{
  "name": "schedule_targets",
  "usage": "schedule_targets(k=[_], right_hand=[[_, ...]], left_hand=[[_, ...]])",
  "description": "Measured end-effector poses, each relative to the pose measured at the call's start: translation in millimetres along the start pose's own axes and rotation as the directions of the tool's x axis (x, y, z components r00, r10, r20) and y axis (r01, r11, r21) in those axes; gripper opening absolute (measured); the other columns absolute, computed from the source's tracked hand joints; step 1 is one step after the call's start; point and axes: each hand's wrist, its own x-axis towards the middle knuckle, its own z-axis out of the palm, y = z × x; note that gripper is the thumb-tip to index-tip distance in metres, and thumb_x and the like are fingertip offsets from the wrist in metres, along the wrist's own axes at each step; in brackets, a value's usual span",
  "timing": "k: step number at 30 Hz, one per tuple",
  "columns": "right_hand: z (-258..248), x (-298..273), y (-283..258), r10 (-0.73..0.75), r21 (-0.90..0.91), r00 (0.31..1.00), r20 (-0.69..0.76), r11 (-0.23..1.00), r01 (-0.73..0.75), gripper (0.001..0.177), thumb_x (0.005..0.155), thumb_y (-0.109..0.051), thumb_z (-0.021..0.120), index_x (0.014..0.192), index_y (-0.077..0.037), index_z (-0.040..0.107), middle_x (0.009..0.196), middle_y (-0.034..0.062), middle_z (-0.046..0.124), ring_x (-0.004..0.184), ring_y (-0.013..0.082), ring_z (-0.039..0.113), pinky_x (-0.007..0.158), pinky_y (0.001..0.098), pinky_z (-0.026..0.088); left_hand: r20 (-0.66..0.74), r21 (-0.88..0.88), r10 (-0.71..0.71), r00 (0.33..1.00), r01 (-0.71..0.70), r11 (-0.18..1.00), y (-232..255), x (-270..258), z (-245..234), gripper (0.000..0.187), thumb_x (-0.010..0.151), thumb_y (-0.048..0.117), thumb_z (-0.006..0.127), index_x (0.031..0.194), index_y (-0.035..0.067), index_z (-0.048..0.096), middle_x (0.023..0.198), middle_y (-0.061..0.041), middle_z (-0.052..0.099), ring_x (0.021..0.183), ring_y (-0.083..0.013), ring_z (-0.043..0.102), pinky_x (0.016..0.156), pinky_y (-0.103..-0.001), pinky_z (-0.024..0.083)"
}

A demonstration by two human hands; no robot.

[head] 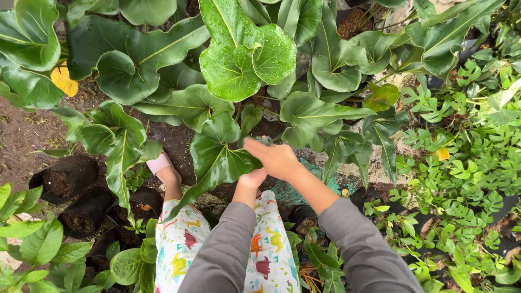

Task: Wiping dust and dirt off the leaves of various plants in a nursery using a cloth.

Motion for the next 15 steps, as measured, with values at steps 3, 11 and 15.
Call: schedule_targets(k=[3, 11, 15], right_hand=[[-27.3, -23.2, 4.3, 0.187, 0.112, 0.982, -0.035, 0.977, -0.182, 0.086, 0.080, -0.011, 0.053, 0.160, -0.027, 0.027, 0.161, -0.0154, 0.034, 0.068, 0.0253, 0.070, 0.052, 0.0422, 0.060], [-73.6, -101.5, -26.9, 0.756, 0.987, 0.641, -0.133, 0.159, 0.018, 0.082, 0.064, 0.013, 0.047, 0.143, -0.003, 0.056, 0.153, 0.0170, 0.050, 0.145, 0.0293, 0.041, 0.123, 0.0466, 0.029], [-69.0, -95.5, -70.9, 0.831, 0.798, 0.483, 0.276, -0.478, 0.367, 0.077, 0.070, 0.001, 0.048, 0.148, 0.001, 0.050, 0.144, 0.0259, 0.056, 0.119, 0.0345, 0.062, 0.105, 0.0478, 0.049]], left_hand=[[-0.002, 0.103, 0.025, 1.000, -0.025, 0.994, -43.7, -12.8, 4.9, 0.041, 0.101, 0.016, 0.057, 0.133, -0.009, 0.055, 0.129, -0.030, 0.059, 0.129, -0.0344, 0.052, 0.116, -0.047, 0.034], [0.602, 0.340, -0.541, 0.587, 0.425, 0.839, 13.8, -79.5, -81.1, 0.051, 0.105, 0.045, 0.046, 0.131, 0.007, 0.066, 0.131, -0.018, 0.067, 0.127, -0.0316, 0.060, 0.111, -0.045, 0.044], [0.473, -0.368, -0.397, 0.786, 0.586, 0.721, 93.3, -44.3, -198.0, 0.028, 0.099, 0.002, 0.050, 0.097, -0.015, 0.071, 0.085, -0.036, 0.072, 0.075, -0.0416, 0.077, 0.078, -0.049, 0.061]])
